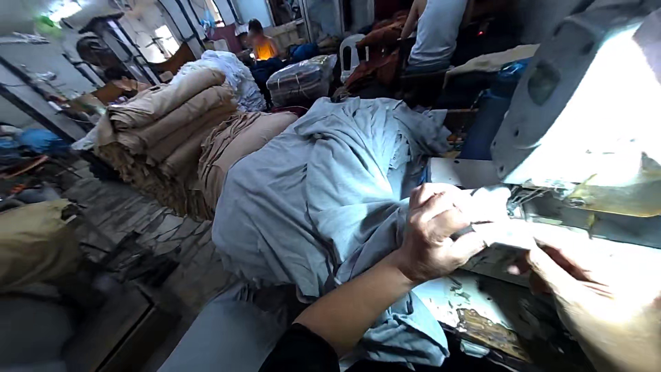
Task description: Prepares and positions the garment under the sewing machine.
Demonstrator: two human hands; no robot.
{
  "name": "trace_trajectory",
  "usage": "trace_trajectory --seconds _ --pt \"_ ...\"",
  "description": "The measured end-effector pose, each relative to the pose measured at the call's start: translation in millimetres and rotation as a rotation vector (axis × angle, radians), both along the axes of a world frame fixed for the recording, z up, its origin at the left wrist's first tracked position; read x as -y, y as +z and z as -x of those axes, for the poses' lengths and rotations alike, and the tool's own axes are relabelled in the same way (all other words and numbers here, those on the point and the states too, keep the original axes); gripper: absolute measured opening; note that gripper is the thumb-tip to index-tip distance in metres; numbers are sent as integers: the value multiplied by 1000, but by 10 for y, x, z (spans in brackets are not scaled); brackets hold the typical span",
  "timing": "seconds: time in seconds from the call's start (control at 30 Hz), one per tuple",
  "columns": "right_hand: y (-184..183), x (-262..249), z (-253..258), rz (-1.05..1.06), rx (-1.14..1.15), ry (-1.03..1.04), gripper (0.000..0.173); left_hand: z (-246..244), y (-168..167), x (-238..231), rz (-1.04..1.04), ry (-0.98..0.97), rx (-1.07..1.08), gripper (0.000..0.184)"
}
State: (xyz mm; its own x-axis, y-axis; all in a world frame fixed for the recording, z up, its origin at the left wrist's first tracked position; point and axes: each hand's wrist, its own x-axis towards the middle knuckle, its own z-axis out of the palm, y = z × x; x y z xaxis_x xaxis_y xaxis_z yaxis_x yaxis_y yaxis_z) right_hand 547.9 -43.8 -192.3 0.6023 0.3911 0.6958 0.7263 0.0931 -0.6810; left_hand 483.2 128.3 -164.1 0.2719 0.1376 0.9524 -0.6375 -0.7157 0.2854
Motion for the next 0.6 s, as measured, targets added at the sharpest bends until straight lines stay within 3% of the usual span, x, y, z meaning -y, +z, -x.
trace_trajectory --seconds 0.3,0.5,0.6 --pt "-186 120 200 -90 -65 139 10 193 61 91 -201 -4 -2 10" --pt "-236 178 367 -138 -84 128 10 289 -13 216 -273 55 9 7" --pt "-233 118 308 -203 -127 26 21 329 3 236 -233 46 1 9"
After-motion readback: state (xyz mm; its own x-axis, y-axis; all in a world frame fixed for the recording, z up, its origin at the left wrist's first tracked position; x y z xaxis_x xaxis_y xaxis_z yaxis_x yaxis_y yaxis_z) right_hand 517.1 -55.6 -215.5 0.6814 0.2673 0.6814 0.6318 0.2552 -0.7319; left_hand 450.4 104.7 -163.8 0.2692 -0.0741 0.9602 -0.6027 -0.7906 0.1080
